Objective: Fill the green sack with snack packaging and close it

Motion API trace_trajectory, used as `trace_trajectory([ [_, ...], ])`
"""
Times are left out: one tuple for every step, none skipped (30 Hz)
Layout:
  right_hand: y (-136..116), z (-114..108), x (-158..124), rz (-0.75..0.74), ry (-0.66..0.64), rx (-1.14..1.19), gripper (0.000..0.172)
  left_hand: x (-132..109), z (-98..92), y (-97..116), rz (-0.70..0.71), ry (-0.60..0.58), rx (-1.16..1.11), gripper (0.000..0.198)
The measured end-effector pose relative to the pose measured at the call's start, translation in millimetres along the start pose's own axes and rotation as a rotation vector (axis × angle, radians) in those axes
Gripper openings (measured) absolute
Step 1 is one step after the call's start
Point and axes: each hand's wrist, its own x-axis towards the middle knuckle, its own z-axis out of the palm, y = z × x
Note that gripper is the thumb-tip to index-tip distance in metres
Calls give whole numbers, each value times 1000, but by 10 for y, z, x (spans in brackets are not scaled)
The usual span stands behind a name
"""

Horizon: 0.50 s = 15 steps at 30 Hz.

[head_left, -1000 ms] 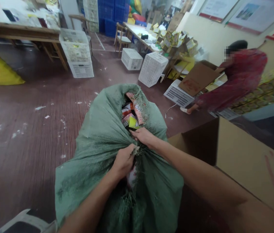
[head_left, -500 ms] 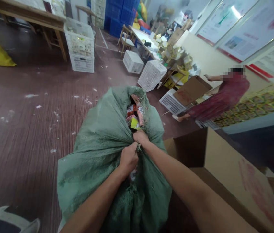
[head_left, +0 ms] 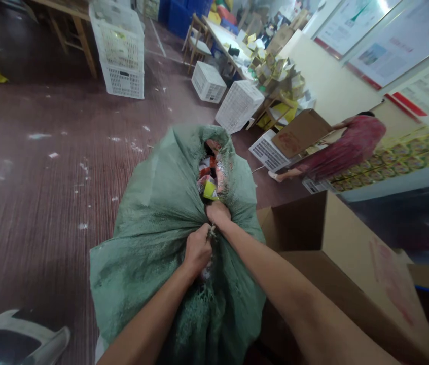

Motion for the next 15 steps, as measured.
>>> trace_trajectory([
  [9,-59,-43,-18,-10,37,34,-11,-17,-6,12,4,-34,16],
  [34,-128,-88,-44,-35,91,36,-21,-32,-13,27,8,-68,18],
  [74,-203,-134,-82,-84,172,40,-28,-45,-22,41,15,-102,19],
  [124,-279,-179,-133,-158,278,42,-35,-55,-30,53,22,-132,20],
  [180,-351,-220,-193,-252,400,44,-40,-61,-37,60,31,-157,21],
  [233,-415,-256,-249,-347,520,45,-45,-66,-40,64,40,-182,22],
  [276,-466,-287,-289,-424,618,47,-50,-71,-37,63,47,-208,23],
  [305,-503,-310,-305,-459,670,47,-56,-77,-27,61,52,-240,24],
  [317,-525,-328,-294,-441,655,46,-62,-85,-10,60,56,-278,26],
  [312,-534,-339,-272,-391,581,44,-68,-98,13,66,59,-316,28],
  [294,-533,-345,-257,-316,453,40,-74,-114,40,87,65,-351,28],
  [267,-526,-347,-263,-228,285,36,-79,-134,68,126,76,-381,27],
  [237,-517,-347,-292,-137,95,32,-81,-156,93,179,91,-404,24],
  [210,-508,-345,-339,-54,-91,29,-80,-178,114,236,107,-421,20],
  [188,-502,-341,-387,12,-250,27,-75,-198,127,285,116,-433,18],
])
